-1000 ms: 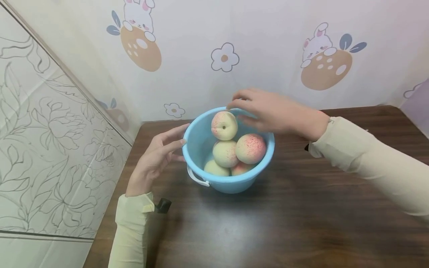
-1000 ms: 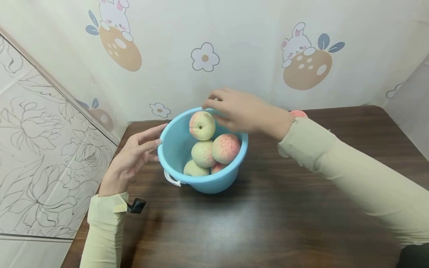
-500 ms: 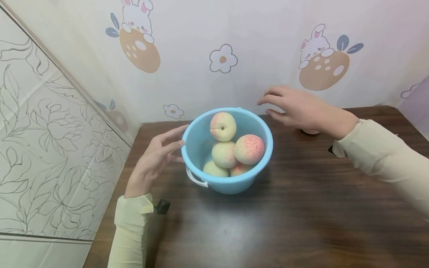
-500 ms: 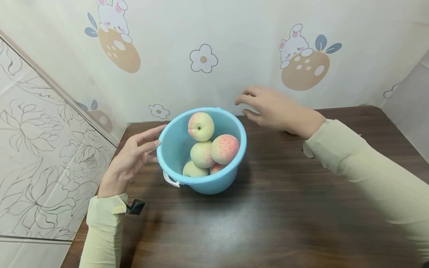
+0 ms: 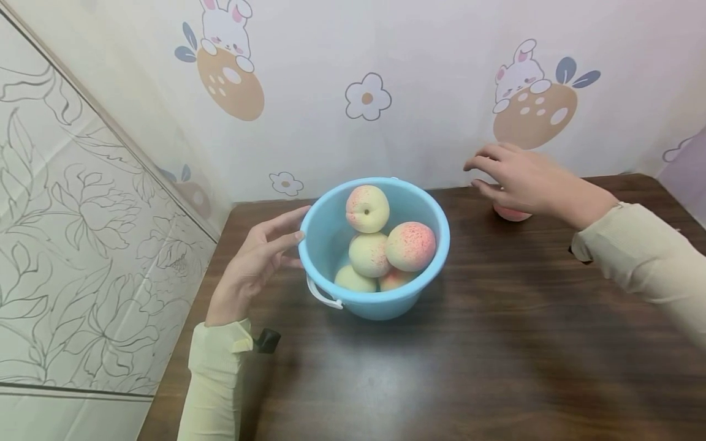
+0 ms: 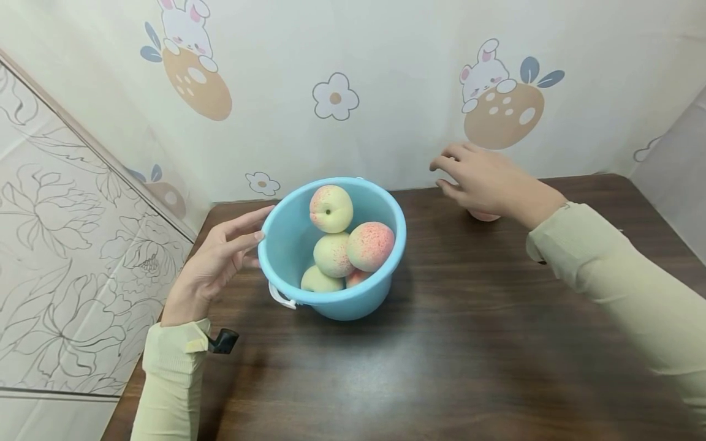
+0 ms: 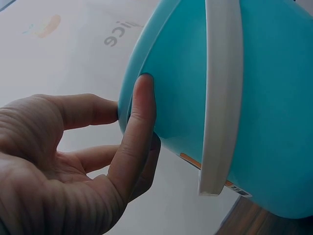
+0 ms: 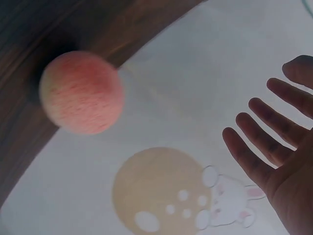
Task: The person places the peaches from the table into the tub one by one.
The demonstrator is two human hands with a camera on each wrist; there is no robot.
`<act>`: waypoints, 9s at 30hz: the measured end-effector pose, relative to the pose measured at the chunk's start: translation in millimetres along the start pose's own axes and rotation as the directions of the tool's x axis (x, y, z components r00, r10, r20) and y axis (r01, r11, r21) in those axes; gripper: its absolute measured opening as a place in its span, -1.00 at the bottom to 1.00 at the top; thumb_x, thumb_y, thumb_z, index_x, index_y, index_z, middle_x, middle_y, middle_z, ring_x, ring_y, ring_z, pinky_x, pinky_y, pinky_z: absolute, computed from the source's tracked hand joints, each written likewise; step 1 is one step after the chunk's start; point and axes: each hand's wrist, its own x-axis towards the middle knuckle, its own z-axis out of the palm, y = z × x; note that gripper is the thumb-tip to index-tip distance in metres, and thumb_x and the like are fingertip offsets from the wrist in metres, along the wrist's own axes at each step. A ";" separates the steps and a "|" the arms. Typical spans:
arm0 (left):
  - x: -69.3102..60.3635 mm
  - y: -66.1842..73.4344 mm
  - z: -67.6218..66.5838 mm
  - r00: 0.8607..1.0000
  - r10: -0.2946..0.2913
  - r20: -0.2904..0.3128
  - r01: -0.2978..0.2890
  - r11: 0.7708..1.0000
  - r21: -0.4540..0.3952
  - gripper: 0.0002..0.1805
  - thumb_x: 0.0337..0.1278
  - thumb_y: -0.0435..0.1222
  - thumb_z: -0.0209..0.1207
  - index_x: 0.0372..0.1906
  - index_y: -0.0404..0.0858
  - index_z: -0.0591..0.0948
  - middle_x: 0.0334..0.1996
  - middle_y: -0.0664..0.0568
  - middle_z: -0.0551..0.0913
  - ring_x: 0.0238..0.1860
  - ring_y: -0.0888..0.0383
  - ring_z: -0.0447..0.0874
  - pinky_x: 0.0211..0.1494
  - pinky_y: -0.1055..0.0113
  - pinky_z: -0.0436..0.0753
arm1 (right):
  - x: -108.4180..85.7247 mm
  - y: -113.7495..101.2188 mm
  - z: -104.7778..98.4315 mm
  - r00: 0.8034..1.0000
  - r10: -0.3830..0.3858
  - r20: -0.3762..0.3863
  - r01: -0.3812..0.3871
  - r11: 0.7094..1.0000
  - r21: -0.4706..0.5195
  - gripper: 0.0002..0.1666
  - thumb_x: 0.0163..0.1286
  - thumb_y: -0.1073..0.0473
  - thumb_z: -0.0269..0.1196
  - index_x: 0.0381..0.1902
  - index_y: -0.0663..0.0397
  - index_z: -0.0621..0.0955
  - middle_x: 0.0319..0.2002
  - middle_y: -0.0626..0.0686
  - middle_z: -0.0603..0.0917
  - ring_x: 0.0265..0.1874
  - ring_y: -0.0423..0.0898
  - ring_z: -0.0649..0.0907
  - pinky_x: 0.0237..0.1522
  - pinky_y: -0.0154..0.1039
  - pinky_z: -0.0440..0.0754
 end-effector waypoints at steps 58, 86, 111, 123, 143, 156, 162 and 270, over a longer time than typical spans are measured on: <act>0.4 -0.3 -0.4 1.000 -0.005 0.004 0.005 1.000 -0.019 -0.40 0.41 -0.39 0.19 0.51 -0.17 0.45 0.42 -0.12 0.52 0.03 0.01 0.78 -0.11 0.04 0.84 | -34.4 82.9 93.3 0.983 0.096 0.159 -0.072 0.986 -0.151 -0.48 0.33 0.10 0.40 0.16 0.25 0.58 0.12 0.38 0.51 0.11 0.48 0.49 -0.17 0.38 0.65; 0.4 -0.6 0.2 1.000 -0.008 -0.005 0.008 1.000 -0.026 -0.40 0.40 -0.40 0.20 0.50 -0.19 0.46 0.36 -0.13 0.55 -0.01 0.05 0.77 -0.14 0.09 0.84 | -27.3 48.1 44.0 0.999 0.030 0.035 -0.024 0.989 -0.147 -0.47 0.24 0.02 0.43 0.12 0.08 0.62 0.06 0.26 0.55 0.08 0.31 0.47 -0.33 0.25 0.65; 0.3 -0.2 2.0 1.000 -0.006 -0.021 0.006 1.000 -0.005 -0.40 0.39 -0.39 0.20 0.50 -0.17 0.47 0.22 -0.08 0.62 0.03 0.06 0.75 -0.15 0.08 0.84 | 9.5 -47.0 -30.4 0.973 -0.178 -0.146 0.157 0.977 -0.141 -0.56 0.20 0.09 0.40 0.06 -0.02 0.66 0.07 0.19 0.61 0.07 0.28 0.50 -0.40 0.24 0.69; 0.4 0.5 1.9 1.000 -0.003 -0.018 0.003 1.000 -0.005 -0.40 0.39 -0.37 0.20 0.50 -0.16 0.47 0.20 -0.10 0.62 0.03 0.03 0.75 -0.13 0.05 0.84 | 29.4 -89.9 -49.5 0.927 -0.317 -0.202 0.294 0.946 -0.138 -0.63 0.17 0.11 0.37 -0.03 0.02 0.69 -0.02 0.20 0.65 -0.03 0.28 0.57 -0.31 0.17 0.70; 0.1 0.6 1.2 1.000 -0.012 -0.023 0.012 1.000 -0.004 -0.41 0.40 -0.37 0.21 0.49 -0.16 0.47 0.23 -0.09 0.62 0.04 0.05 0.76 -0.12 0.04 0.84 | 57.7 -150.9 -42.4 0.874 -0.464 -0.142 0.455 0.886 -0.089 -0.66 0.17 0.14 0.31 -0.05 -0.05 0.68 -0.09 0.12 0.64 -0.10 0.17 0.57 -0.24 0.06 0.59; 0.5 0.1 0.9 1.000 -0.016 -0.019 0.016 1.000 -0.015 -0.42 0.41 -0.37 0.21 0.49 -0.16 0.48 0.23 -0.09 0.61 0.08 0.04 0.74 -0.12 0.06 0.84 | 60.6 -183.9 -27.2 0.845 -0.535 -0.002 0.535 0.845 0.007 -0.73 0.31 0.04 0.40 -0.07 -0.06 0.67 -0.07 0.02 0.59 -0.09 0.07 0.52 -0.20 -0.06 0.57; 0.1 -0.3 0.8 1.000 -0.017 -0.019 0.016 1.000 -0.024 -0.42 0.41 -0.38 0.19 0.49 -0.16 0.48 0.21 -0.09 0.62 0.04 0.04 0.75 -0.12 0.06 0.84 | 62.9 -192.2 -17.2 0.812 -0.584 0.009 0.582 0.810 0.077 -0.73 0.35 0.06 0.38 -0.02 -0.06 0.69 -0.07 0.00 0.61 -0.13 0.02 0.51 -0.12 -0.11 0.53; 0.0 0.8 0.2 1.000 -0.015 -0.005 0.015 1.000 0.013 -0.43 0.44 -0.33 0.18 0.50 -0.13 0.48 0.25 -0.08 0.60 0.13 0.03 0.72 -0.11 0.14 0.84 | 73.8 -202.6 -26.4 0.843 -0.452 0.293 0.384 0.886 0.261 -0.10 0.07 0.12 0.59 0.37 -0.33 0.51 0.26 -0.24 0.54 0.28 -0.19 0.46 0.31 -0.15 0.57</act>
